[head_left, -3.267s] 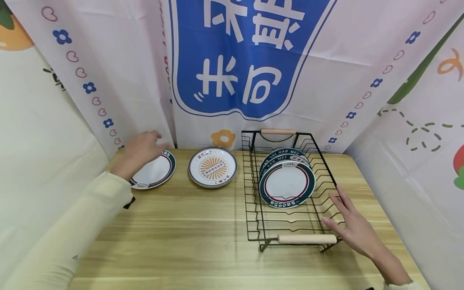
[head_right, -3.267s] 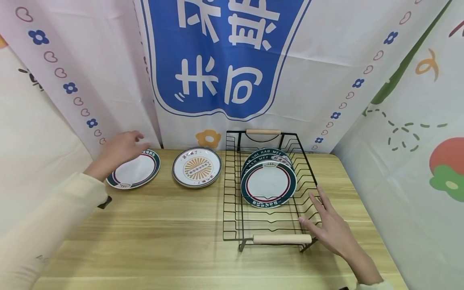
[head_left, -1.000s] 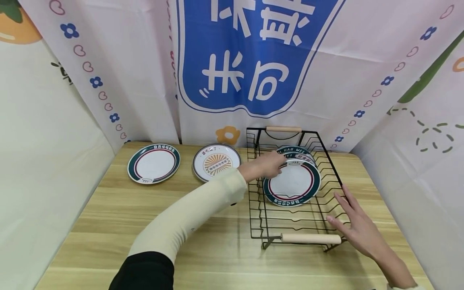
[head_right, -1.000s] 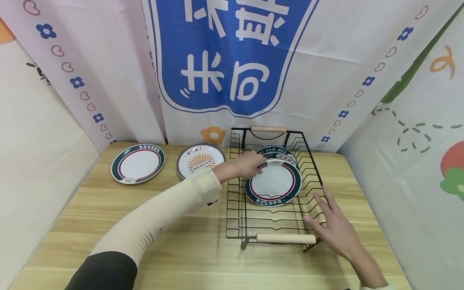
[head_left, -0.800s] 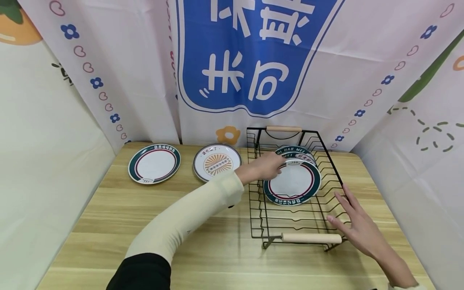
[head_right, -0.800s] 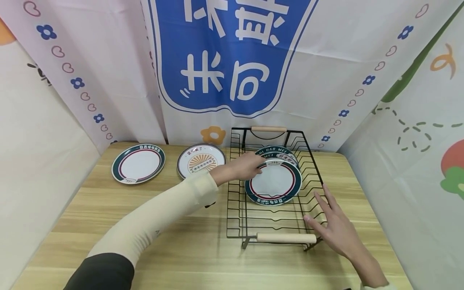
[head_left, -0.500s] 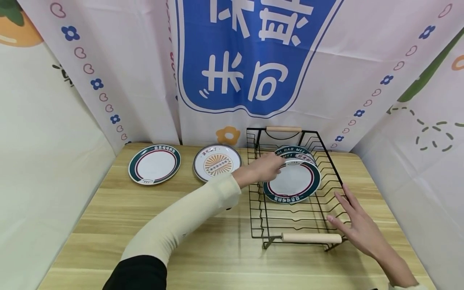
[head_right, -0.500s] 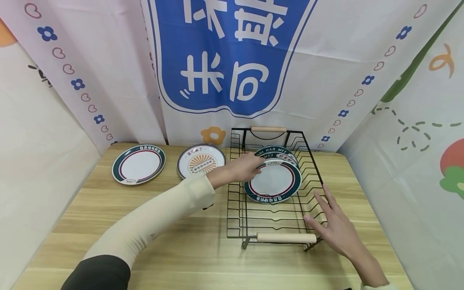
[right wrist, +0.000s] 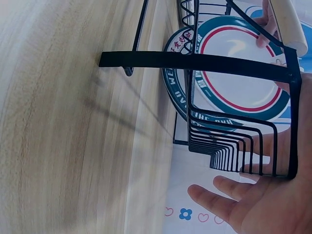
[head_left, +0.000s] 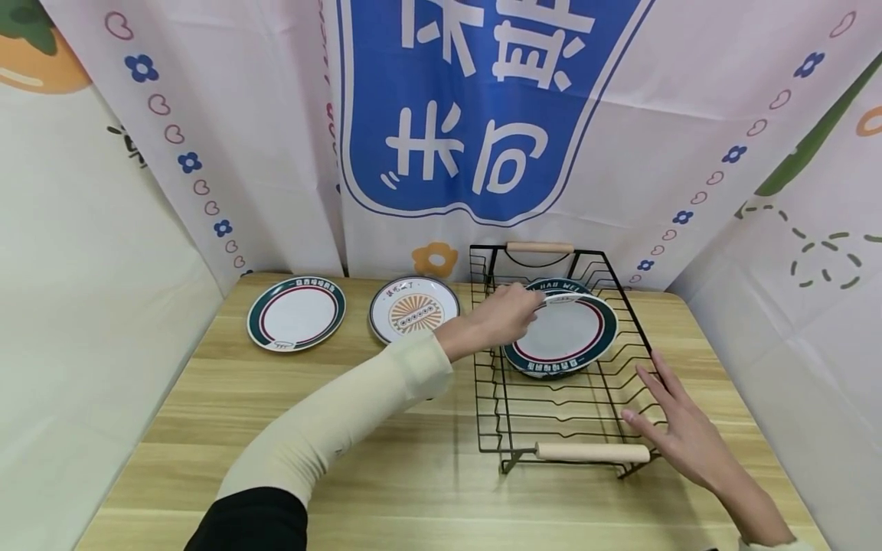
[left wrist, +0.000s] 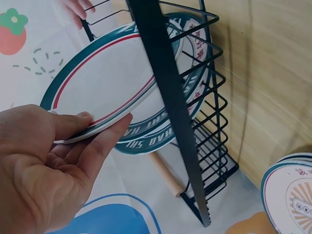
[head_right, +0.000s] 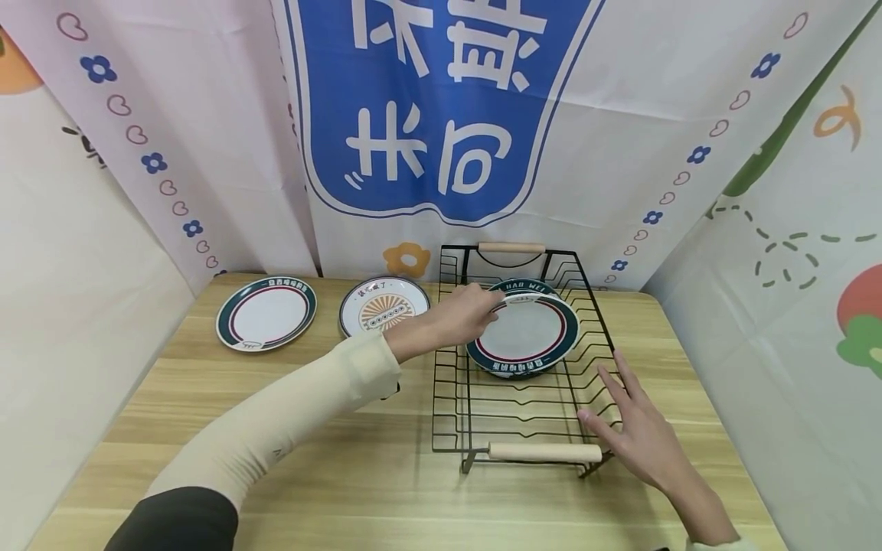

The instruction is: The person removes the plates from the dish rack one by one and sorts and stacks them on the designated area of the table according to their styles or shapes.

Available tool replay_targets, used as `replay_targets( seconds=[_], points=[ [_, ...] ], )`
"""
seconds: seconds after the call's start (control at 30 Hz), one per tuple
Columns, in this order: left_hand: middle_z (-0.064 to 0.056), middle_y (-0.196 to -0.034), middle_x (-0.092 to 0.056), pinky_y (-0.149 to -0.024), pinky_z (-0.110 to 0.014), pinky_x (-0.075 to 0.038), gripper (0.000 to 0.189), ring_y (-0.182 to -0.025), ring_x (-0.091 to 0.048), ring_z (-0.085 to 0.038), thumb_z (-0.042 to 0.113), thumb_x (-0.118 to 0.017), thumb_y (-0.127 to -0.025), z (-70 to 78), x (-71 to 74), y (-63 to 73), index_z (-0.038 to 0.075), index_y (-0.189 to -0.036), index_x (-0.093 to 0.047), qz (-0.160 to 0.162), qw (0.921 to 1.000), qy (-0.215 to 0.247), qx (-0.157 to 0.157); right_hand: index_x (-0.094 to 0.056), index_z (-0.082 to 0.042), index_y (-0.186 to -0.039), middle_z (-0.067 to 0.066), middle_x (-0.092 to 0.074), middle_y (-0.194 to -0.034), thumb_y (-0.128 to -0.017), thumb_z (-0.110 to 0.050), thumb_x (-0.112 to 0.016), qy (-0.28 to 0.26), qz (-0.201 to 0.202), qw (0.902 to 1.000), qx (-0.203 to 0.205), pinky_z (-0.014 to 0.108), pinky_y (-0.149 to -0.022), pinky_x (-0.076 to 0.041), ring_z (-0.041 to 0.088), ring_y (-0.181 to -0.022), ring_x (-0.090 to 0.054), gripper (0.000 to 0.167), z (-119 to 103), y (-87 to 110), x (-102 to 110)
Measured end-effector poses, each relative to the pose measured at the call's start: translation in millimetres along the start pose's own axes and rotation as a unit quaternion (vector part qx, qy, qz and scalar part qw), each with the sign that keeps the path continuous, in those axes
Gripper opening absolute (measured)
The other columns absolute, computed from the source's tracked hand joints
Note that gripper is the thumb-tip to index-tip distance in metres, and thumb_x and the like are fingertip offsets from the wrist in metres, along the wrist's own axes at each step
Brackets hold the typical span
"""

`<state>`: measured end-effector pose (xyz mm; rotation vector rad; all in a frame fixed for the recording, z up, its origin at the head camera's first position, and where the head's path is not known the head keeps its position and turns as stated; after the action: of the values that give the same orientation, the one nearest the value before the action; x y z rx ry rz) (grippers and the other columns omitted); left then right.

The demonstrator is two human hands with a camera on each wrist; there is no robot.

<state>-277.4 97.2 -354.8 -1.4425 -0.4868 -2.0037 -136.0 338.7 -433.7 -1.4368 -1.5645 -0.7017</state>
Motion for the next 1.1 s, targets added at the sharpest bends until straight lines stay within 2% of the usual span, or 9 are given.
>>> replay_targets(
  seconds=[0.17, 0.37, 0.6, 0.87, 1.0, 1.1],
  points=[
    [-0.008, -0.096, -0.075, -0.069, -0.022, -0.055, 0.023, -0.076, -0.07, -0.014, 0.011, -0.06, -0.109, 2.5, 9.5, 8.0, 0.003, -0.129, -0.067, 0.021, 0.9997, -0.012, 0.002, -0.036, -0.006, -0.164, 0.005, -0.006, -0.179, -0.099, -0.036, -0.072, 0.001, -0.003, 1.0, -0.002, 0.084, -0.095, -0.038, 0.063, -0.138, -0.042, 0.08, -1.3, 0.2, -0.3],
    [-0.009, -0.096, -0.075, -0.065, -0.022, -0.053, 0.022, -0.07, -0.066, -0.013, 0.011, -0.058, -0.109, 1.6, 19.8, 23.1, 0.004, -0.129, -0.066, 0.032, 0.9994, 0.014, 0.005, -0.036, -0.005, -0.164, 0.006, -0.005, -0.179, -0.1, -0.037, -0.072, -0.001, -0.009, 0.9999, -0.004, 0.084, -0.095, -0.038, 0.064, -0.138, -0.042, 0.08, -3.1, 1.5, -3.0],
    [-0.009, -0.083, -0.07, -0.055, -0.025, -0.049, 0.011, -0.061, -0.061, -0.017, 0.009, -0.061, -0.108, -3.5, 47.2, 43.3, 0.003, -0.115, -0.065, 0.079, 0.9966, 0.02, -0.009, -0.037, -0.003, -0.163, 0.006, -0.004, -0.179, -0.1, -0.037, -0.071, 0.005, -0.003, 1.0, -0.007, 0.084, -0.094, -0.038, 0.065, -0.137, -0.042, 0.079, -2.4, 2.2, -2.0],
    [-0.007, -0.076, -0.062, -0.047, -0.022, -0.041, 0.006, -0.053, -0.052, -0.014, 0.006, -0.062, -0.106, -25.9, 82.5, 75.0, 0.001, -0.109, -0.065, 0.133, 0.9877, 0.081, 0.014, -0.034, -0.007, -0.165, 0.005, -0.003, -0.179, -0.1, -0.037, -0.071, 0.003, -0.004, 1.0, -0.007, 0.085, -0.094, -0.037, 0.065, -0.137, -0.042, 0.081, -0.8, 0.7, -2.0],
    [-0.007, -0.077, -0.063, -0.051, -0.026, -0.043, 0.008, -0.058, -0.054, -0.015, 0.005, -0.064, -0.105, -40.8, 96.3, 93.7, 0.0, -0.11, -0.067, 0.169, 0.9826, 0.071, 0.034, -0.034, -0.008, -0.166, 0.004, -0.004, -0.179, -0.1, -0.036, -0.072, -0.002, -0.002, 1.0, -0.006, 0.085, -0.094, -0.037, 0.064, -0.138, -0.042, 0.081, -1.0, 0.3, 0.0],
    [-0.007, -0.078, -0.063, -0.054, -0.028, -0.044, 0.012, -0.06, -0.055, -0.016, 0.006, -0.065, -0.105, -53.8, 101.6, 107.3, -0.001, -0.114, -0.067, 0.178, 0.9803, 0.063, 0.055, -0.034, -0.008, -0.165, 0.004, -0.005, -0.179, -0.1, -0.036, -0.071, -0.001, -0.003, 1.0, -0.005, 0.086, -0.094, -0.037, 0.064, -0.138, -0.042, 0.08, -1.2, 0.5, 0.7]
  ],
)
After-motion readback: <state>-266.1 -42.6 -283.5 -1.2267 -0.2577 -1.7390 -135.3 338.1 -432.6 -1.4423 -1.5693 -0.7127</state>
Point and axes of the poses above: each hand's wrist, its own y-axis away from the middle knuckle, its own x-axis out of the back of the hand, z = x × y, the point moved 7 cm from there along -y, towards the middle knuckle
